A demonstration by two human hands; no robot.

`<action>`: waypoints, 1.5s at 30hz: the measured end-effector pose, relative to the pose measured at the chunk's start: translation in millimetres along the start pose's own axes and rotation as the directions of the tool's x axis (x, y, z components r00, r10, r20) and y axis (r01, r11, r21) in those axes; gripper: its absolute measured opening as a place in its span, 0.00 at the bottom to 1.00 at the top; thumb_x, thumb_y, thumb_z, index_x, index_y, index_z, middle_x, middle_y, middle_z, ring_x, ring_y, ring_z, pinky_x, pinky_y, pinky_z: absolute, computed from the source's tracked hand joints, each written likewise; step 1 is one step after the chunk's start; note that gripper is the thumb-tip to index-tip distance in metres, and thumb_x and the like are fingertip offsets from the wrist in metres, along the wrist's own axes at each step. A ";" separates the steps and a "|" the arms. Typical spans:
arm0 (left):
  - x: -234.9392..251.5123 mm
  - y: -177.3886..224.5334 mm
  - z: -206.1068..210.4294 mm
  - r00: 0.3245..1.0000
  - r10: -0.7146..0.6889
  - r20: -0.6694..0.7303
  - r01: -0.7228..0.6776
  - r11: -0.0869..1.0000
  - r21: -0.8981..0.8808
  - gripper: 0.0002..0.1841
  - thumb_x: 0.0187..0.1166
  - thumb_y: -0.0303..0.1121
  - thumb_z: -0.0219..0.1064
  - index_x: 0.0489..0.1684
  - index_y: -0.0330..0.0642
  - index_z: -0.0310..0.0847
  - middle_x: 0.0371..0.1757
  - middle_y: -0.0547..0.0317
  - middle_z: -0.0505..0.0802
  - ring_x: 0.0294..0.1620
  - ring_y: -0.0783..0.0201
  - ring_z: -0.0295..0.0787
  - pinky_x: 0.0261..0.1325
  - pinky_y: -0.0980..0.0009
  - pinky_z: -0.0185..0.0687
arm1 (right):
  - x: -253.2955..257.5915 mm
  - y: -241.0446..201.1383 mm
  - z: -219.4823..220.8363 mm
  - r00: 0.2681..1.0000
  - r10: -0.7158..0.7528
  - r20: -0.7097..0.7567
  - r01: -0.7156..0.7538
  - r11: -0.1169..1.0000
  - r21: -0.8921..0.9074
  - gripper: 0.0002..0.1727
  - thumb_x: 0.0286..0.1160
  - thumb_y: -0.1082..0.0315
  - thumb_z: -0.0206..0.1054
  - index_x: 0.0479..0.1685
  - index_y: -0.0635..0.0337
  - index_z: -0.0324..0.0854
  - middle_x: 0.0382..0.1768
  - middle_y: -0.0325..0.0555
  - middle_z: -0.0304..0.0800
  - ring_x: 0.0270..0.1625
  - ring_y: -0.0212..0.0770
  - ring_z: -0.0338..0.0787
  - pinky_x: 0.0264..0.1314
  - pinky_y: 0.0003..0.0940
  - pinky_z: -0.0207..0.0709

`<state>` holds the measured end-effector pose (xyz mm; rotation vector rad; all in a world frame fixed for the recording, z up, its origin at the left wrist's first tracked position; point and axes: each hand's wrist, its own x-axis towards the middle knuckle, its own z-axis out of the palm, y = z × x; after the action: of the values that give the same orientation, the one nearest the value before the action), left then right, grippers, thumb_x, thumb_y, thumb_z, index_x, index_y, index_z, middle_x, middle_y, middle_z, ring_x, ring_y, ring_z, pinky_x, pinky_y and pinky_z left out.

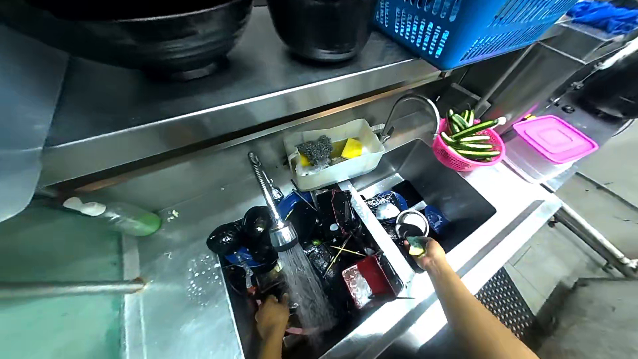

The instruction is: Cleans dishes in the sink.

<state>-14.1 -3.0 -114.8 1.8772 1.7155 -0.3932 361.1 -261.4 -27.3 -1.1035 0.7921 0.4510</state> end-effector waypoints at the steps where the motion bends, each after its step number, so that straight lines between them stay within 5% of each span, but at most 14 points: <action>1: -4.9 1.3 -1.2 0.998 0.063 0.010 -0.063 0.998 -0.011 0.23 0.83 0.48 0.65 0.62 0.37 0.85 0.61 0.38 0.91 0.68 0.41 0.86 0.71 0.40 0.78 | -3.7 0.6 -1.5 0.999 0.001 0.042 0.002 0.998 -0.066 0.20 0.91 0.58 0.47 0.65 0.65 0.69 0.44 0.60 0.83 0.35 0.51 0.88 0.36 0.48 0.87; 4: -21.2 0.4 -8.1 0.973 0.220 0.066 -0.211 0.970 -0.123 0.21 0.85 0.36 0.61 0.70 0.32 0.78 0.64 0.36 0.89 0.69 0.42 0.86 0.76 0.43 0.76 | -10.7 2.5 -9.6 0.991 0.031 0.132 0.004 0.967 -0.255 0.23 0.92 0.54 0.45 0.67 0.63 0.71 0.42 0.60 0.87 0.34 0.50 0.90 0.35 0.47 0.87; 7: -36.0 -10.8 -13.1 0.986 0.116 0.123 -0.062 0.924 -0.377 0.20 0.84 0.35 0.63 0.67 0.30 0.79 0.60 0.35 0.89 0.62 0.44 0.88 0.67 0.44 0.82 | -17.1 4.4 -20.3 0.986 0.073 0.148 -0.018 0.940 -0.342 0.23 0.92 0.53 0.45 0.67 0.63 0.71 0.41 0.60 0.88 0.33 0.52 0.90 0.33 0.48 0.88; 10: -70.3 -6.1 -28.0 0.967 0.034 0.253 0.173 0.642 -0.747 0.21 0.83 0.29 0.62 0.72 0.34 0.68 0.61 0.35 0.82 0.49 0.44 0.91 0.42 0.46 0.93 | -26.7 5.3 -26.5 0.987 0.069 0.147 -0.007 0.921 -0.389 0.23 0.92 0.55 0.45 0.70 0.62 0.69 0.43 0.61 0.88 0.34 0.53 0.91 0.34 0.50 0.88; 12: -96.0 6.6 -37.9 0.943 0.032 0.331 0.289 0.416 -0.862 0.25 0.82 0.27 0.58 0.80 0.44 0.65 0.67 0.35 0.81 0.48 0.40 0.91 0.37 0.43 0.92 | -33.0 7.2 -24.7 0.989 0.036 0.141 0.027 0.907 -0.421 0.22 0.92 0.56 0.47 0.71 0.63 0.69 0.44 0.62 0.88 0.34 0.53 0.91 0.33 0.50 0.88; 14: -112.4 17.9 -36.6 0.918 0.028 0.396 0.365 0.329 -0.871 0.26 0.85 0.30 0.55 0.84 0.49 0.66 0.62 0.35 0.85 0.38 0.42 0.91 0.33 0.47 0.90 | -37.6 8.2 -19.5 0.988 -0.004 0.154 0.075 0.885 -0.459 0.21 0.92 0.59 0.48 0.72 0.63 0.69 0.43 0.62 0.87 0.33 0.53 0.90 0.31 0.50 0.88; 17: -115.0 26.3 -22.6 0.845 -0.016 0.535 0.511 0.324 -0.797 0.20 0.91 0.42 0.52 0.72 0.39 0.68 0.39 0.37 0.90 0.27 0.48 0.90 0.31 0.55 0.89 | -51.6 7.0 -6.9 0.976 -0.066 0.209 0.169 0.833 -0.528 0.19 0.91 0.60 0.51 0.70 0.61 0.71 0.40 0.59 0.87 0.31 0.51 0.89 0.29 0.48 0.87; 22: -121.2 37.1 -51.9 0.851 -0.059 0.521 0.522 0.200 -0.829 0.22 0.90 0.47 0.50 0.64 0.35 0.72 0.31 0.38 0.90 0.20 0.51 0.87 0.23 0.58 0.86 | -73.8 -2.7 11.6 0.935 -0.157 0.319 0.320 0.761 -0.564 0.18 0.89 0.62 0.57 0.72 0.57 0.74 0.45 0.57 0.89 0.37 0.50 0.91 0.38 0.49 0.89; 25: -120.3 20.8 -30.0 0.790 -0.134 0.599 0.613 0.149 -0.776 0.26 0.89 0.54 0.51 0.68 0.39 0.71 0.38 0.39 0.88 0.24 0.52 0.85 0.27 0.60 0.85 | -90.7 0.1 17.3 0.883 -0.204 0.423 0.451 0.616 -0.646 0.20 0.90 0.57 0.57 0.72 0.55 0.76 0.46 0.58 0.90 0.38 0.52 0.93 0.39 0.51 0.90; 29: -149.7 40.1 -34.1 0.772 0.076 0.631 0.628 0.059 -0.776 0.39 0.84 0.69 0.46 0.85 0.50 0.63 0.68 0.35 0.85 0.55 0.38 0.89 0.49 0.43 0.88 | -150.0 26.2 24.6 0.755 -0.068 0.653 0.646 0.249 -0.721 0.24 0.89 0.58 0.52 0.79 0.54 0.74 0.61 0.58 0.88 0.59 0.53 0.90 0.62 0.59 0.82; 34: -177.7 121.1 -47.1 0.856 0.267 0.442 0.470 -0.045 -0.882 0.38 0.87 0.68 0.37 0.78 0.49 0.73 0.63 0.44 0.90 0.60 0.45 0.90 0.54 0.40 0.88 | -209.5 84.1 40.8 0.520 0.183 0.834 0.854 -0.125 -0.505 0.24 0.83 0.53 0.61 0.69 0.59 0.80 0.65 0.57 0.83 0.71 0.53 0.83 0.78 0.50 0.76; 37: -171.9 143.1 -57.2 0.895 0.339 0.290 0.303 0.016 -0.953 0.38 0.90 0.65 0.34 0.67 0.42 0.79 0.52 0.48 0.91 0.52 0.55 0.90 0.53 0.53 0.88 | -214.0 83.1 45.8 0.407 0.355 0.842 0.912 -0.101 -0.399 0.20 0.85 0.59 0.60 0.64 0.63 0.81 0.63 0.57 0.85 0.69 0.52 0.84 0.78 0.48 0.75; 42: -154.0 143.1 -84.7 0.718 0.577 0.390 0.447 0.048 -0.893 0.39 0.87 0.68 0.37 0.65 0.44 0.82 0.49 0.46 0.93 0.50 0.53 0.91 0.54 0.53 0.89 | -194.9 43.2 58.3 -0.159 0.551 0.819 0.986 0.133 0.102 0.09 0.80 0.71 0.64 0.45 0.61 0.91 0.56 0.50 0.92 0.66 0.47 0.87 0.77 0.49 0.76; 45: -161.2 147.7 -88.8 0.582 0.691 0.428 0.527 0.081 -0.846 0.39 0.87 0.68 0.37 0.69 0.45 0.80 0.58 0.42 0.92 0.58 0.46 0.90 0.60 0.42 0.87 | -188.9 40.8 68.5 -0.219 0.368 0.903 0.941 -0.165 0.295 0.09 0.81 0.69 0.63 0.41 0.54 0.91 0.47 0.43 0.93 0.61 0.45 0.88 0.72 0.46 0.79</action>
<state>94.6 -86.2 77.4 0.4016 0.6010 0.1021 233.7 -172.0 106.0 -1.7204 -1.9615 0.4514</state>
